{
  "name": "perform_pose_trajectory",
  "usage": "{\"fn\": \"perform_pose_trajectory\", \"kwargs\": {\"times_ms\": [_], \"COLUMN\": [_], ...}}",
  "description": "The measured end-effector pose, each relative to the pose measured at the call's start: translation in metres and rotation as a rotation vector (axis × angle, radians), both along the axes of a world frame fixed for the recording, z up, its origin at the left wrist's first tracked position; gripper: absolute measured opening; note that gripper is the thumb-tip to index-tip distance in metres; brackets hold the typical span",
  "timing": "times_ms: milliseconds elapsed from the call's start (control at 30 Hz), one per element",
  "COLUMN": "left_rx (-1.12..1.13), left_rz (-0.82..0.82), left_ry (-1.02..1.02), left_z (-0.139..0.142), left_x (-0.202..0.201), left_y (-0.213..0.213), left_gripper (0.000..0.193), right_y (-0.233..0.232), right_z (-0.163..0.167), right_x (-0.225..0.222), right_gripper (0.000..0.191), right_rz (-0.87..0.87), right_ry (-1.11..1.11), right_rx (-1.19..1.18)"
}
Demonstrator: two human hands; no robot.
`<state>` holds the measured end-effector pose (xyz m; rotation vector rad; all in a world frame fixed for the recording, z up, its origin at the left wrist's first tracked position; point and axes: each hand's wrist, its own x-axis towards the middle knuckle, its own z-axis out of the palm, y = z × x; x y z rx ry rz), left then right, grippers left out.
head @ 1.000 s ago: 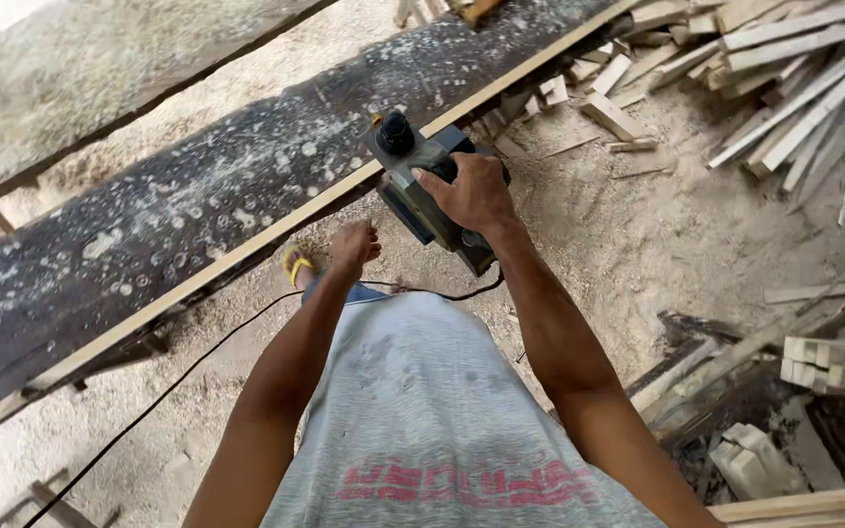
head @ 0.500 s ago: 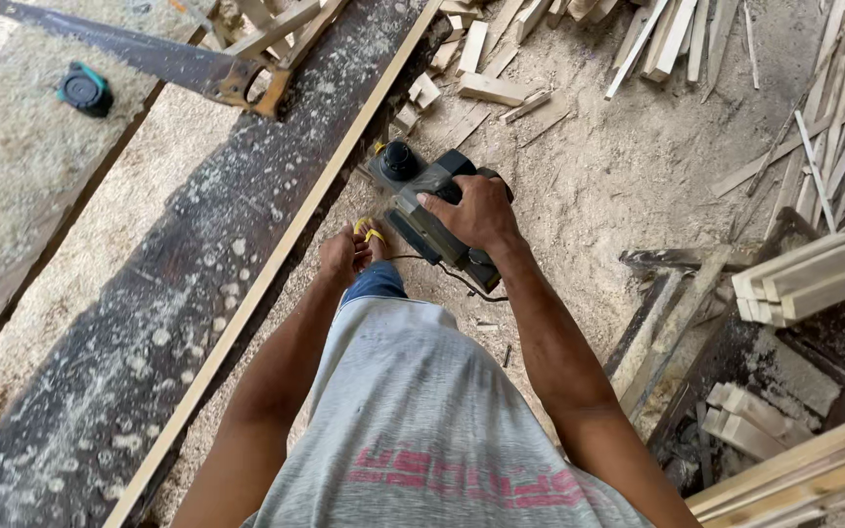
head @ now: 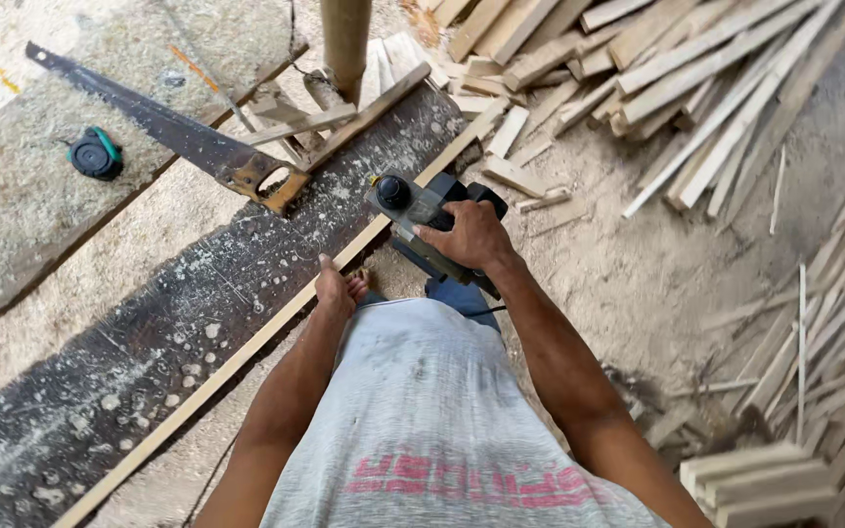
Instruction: The person feeds thin wooden strips along a work bench and smooths them with an electric planer, steadying each strip with the other hand. They pick additional strips from a pile, saw one strip to length with a hand saw, and continue planing the strips along the bench.
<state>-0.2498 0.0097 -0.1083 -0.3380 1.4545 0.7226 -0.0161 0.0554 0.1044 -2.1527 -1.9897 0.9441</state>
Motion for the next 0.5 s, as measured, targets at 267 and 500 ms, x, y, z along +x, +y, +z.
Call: {"fn": "perform_pose_trajectory", "kwargs": {"times_ms": [267,500], "left_rx": [-0.372,-0.354], "left_rz": [0.399,0.273], "left_ry": [0.378,0.445], "left_z": [-0.015,-0.008], "left_x": [0.041,0.101], "left_y": [0.051,0.096], "left_gripper": [0.054,0.042], "right_y": [0.131,0.198], "right_z": [0.006,0.034], "right_x": [0.043,0.083], "right_gripper": [0.064,0.056], "right_rz": [0.365,0.63], "right_ry": [0.025,0.025], "right_rx": [-0.009,0.018]}}
